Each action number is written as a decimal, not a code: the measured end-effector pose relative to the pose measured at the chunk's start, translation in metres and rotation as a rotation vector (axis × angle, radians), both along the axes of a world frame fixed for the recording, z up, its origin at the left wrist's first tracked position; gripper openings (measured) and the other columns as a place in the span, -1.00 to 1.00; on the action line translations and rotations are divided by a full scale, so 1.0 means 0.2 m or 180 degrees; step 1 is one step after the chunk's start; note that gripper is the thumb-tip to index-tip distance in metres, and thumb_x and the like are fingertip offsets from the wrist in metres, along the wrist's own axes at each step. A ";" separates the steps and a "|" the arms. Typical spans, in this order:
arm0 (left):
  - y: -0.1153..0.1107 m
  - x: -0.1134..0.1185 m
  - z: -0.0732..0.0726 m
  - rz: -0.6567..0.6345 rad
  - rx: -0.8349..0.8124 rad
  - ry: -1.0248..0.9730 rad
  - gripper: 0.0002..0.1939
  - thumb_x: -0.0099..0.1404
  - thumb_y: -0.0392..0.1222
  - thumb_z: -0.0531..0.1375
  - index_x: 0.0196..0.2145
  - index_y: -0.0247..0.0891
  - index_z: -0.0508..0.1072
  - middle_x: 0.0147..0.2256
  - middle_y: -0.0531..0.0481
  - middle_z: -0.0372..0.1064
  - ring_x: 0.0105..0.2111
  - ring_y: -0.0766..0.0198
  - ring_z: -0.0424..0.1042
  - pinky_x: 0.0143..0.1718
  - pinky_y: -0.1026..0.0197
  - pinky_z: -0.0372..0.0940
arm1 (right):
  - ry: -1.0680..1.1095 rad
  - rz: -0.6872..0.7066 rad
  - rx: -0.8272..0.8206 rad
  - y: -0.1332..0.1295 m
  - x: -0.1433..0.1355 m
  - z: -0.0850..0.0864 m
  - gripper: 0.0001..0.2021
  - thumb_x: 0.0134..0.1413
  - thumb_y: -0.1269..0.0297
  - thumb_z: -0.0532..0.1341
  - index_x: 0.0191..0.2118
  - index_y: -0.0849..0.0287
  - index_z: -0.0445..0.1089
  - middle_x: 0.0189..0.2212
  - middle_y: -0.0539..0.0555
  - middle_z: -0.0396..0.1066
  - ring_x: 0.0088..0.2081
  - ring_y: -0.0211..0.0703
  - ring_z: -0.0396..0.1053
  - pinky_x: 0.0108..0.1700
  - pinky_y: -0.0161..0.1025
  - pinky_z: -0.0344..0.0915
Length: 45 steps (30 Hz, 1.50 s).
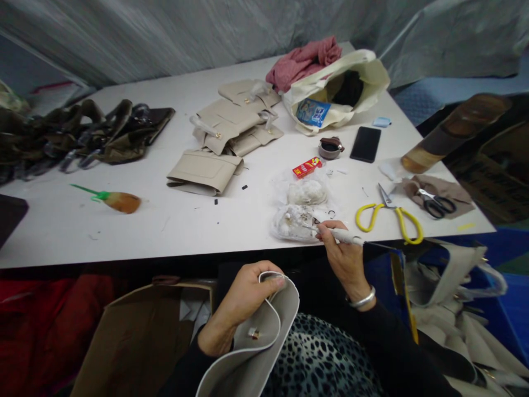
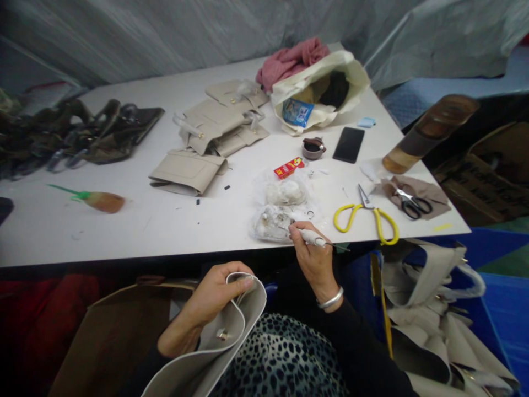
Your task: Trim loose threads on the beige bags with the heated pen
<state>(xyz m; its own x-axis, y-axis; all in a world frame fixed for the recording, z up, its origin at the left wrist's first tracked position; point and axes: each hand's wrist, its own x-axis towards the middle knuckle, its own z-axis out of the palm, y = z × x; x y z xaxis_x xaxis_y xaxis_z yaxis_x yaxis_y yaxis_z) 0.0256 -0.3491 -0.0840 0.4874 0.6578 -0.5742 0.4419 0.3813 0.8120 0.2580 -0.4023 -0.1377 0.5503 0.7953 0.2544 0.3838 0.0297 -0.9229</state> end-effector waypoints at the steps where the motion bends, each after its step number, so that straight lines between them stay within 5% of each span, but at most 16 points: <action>1: 0.00 0.00 0.00 -0.0025 -0.0006 0.0004 -0.75 0.14 -0.02 0.38 -0.35 -0.27 0.60 -0.42 0.00 0.50 -0.40 0.23 0.37 -0.30 0.20 0.24 | -0.0064 0.0025 -0.0001 0.00 0.00 0.00 -0.78 0.45 0.07 0.24 -0.17 0.09 0.50 -0.38 0.01 0.52 -0.32 -0.10 0.51 -0.19 -0.14 0.40; 13: 0.02 -0.01 0.01 -0.0132 0.0160 0.0136 -0.78 0.15 -0.04 0.36 -0.34 -0.26 0.61 -0.40 0.01 0.52 -0.38 0.22 0.40 -0.29 0.20 0.24 | -0.1307 0.0295 -0.0016 0.03 0.00 0.07 -0.80 0.48 0.16 0.22 -0.15 0.13 0.51 -0.27 0.08 0.57 -0.24 -0.06 0.51 -0.13 -0.13 0.36; 21: 0.01 -0.03 0.01 -0.0216 0.0279 0.0188 -0.80 0.16 -0.07 0.37 -0.32 -0.25 0.64 -0.33 -0.03 0.58 -0.32 0.18 0.46 -0.27 0.19 0.27 | -0.0116 0.0016 0.0223 -0.03 -0.01 0.08 -0.82 0.40 0.11 0.31 -0.21 0.09 0.54 -0.37 0.00 0.53 -0.32 -0.14 0.48 -0.19 -0.19 0.38; 27: 0.00 -0.02 0.01 -0.0311 0.0329 0.0156 -0.80 0.17 -0.08 0.36 -0.31 -0.25 0.64 -0.33 -0.02 0.58 -0.31 0.18 0.47 -0.26 0.19 0.27 | 0.1507 0.1042 -0.0142 -0.12 -0.13 0.11 -0.73 0.38 0.06 0.31 -0.31 0.11 0.53 -0.53 -0.05 0.48 -0.48 -0.24 0.43 -0.39 -0.33 0.37; 45: -0.03 -0.01 0.03 -0.0260 0.0230 0.0112 -0.82 0.12 -0.10 0.38 -0.37 -0.25 0.63 -0.41 0.02 0.53 -0.39 0.23 0.41 -0.29 0.20 0.24 | 0.1566 0.1459 -0.0443 -0.16 -0.17 0.09 -0.70 0.37 0.02 0.32 -0.31 0.13 0.52 -0.50 -0.04 0.45 -0.44 -0.22 0.41 -0.36 -0.31 0.35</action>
<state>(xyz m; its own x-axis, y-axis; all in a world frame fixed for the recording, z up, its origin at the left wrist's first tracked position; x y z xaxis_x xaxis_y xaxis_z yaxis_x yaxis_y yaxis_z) 0.0245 -0.3553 -0.0789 0.5214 0.6571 -0.5444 0.4979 0.2839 0.8194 0.2236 -0.4333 -0.1205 0.1758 0.9826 -0.0603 -0.1041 -0.0424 -0.9937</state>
